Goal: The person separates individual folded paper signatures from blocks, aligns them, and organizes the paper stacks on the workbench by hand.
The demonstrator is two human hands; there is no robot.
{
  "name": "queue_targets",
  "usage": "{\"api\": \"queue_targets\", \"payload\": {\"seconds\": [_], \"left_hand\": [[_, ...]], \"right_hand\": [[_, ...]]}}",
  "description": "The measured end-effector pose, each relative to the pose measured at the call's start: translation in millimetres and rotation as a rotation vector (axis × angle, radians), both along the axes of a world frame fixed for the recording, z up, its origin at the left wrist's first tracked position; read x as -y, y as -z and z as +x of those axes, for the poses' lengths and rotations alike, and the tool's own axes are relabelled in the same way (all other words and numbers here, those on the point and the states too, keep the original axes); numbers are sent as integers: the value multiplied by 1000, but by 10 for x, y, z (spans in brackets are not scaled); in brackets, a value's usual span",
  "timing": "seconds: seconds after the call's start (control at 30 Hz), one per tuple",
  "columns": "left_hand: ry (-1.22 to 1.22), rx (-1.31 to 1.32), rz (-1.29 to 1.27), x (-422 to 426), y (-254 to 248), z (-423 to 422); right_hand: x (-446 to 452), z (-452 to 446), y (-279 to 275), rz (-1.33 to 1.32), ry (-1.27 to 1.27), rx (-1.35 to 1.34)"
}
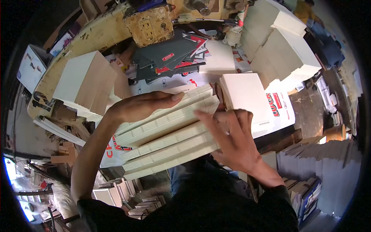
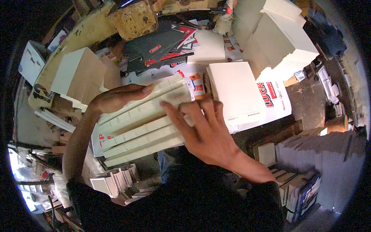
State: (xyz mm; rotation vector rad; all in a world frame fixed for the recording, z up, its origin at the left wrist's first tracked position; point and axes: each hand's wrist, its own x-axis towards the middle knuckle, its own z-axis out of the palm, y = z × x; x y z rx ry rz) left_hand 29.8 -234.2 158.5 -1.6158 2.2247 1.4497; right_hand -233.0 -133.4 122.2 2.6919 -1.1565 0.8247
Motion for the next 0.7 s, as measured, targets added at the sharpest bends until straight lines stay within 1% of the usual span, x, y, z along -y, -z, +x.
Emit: {"api": "queue_targets", "payload": {"seconds": [0.07, 0.1, 0.17, 0.2, 0.23, 0.27, 0.3, 0.37, 0.4, 0.47, 0.5, 0.57, 0.6, 0.63, 0.67, 0.7], "left_hand": [[115, -102, 116, -57, -180, -119], [170, -21, -182, -91, -112, -126], [292, 257, -579, -451, -331, -328], [213, 238, -704, -608, -262, -415], [126, 215, -829, -752, -167, -486], [119, 362, -1036, -858, -73, -541], [89, 332, -956, -911, -93, -560], [117, 212, -962, -935, -114, -497], [121, 223, -972, -940, -107, -429], [8, -195, -948, -962, -75, -298], [-3, -179, -959, -991, -112, -285], [-274, -436, -925, -1098, -217, -204], [-342, -461, -850, -1120, 100, -34], [-413, -487, -776, -1142, 418, 136], [-485, -514, -705, -1163, 742, 306], [-526, -506, -659, -1194, 839, 293]], "right_hand": [[55, 53, -78, 105, 102, 57], [111, 73, -74, 104, 121, 65], [229, 65, 22, 214, 180, 431], [259, 31, 173, 245, 175, 530], [278, 12, 373, 239, 192, 539], [298, -2, 577, 439, 112, 641], [294, -8, 661, 643, 21, 736], [192, 29, 737, 691, 35, 806], [183, 17, 836, 653, 22, 939], [205, 13, 877, 602, -22, 1211], [209, -17, 776, 604, -45, 1213], [194, -124, 396, 701, -135, 987], [220, -171, 288, 735, -189, 867], [220, -124, 180, 720, -211, 1017], [236, -120, 45, 679, -194, 951], [266, -131, -39, 636, -171, 880]]}}
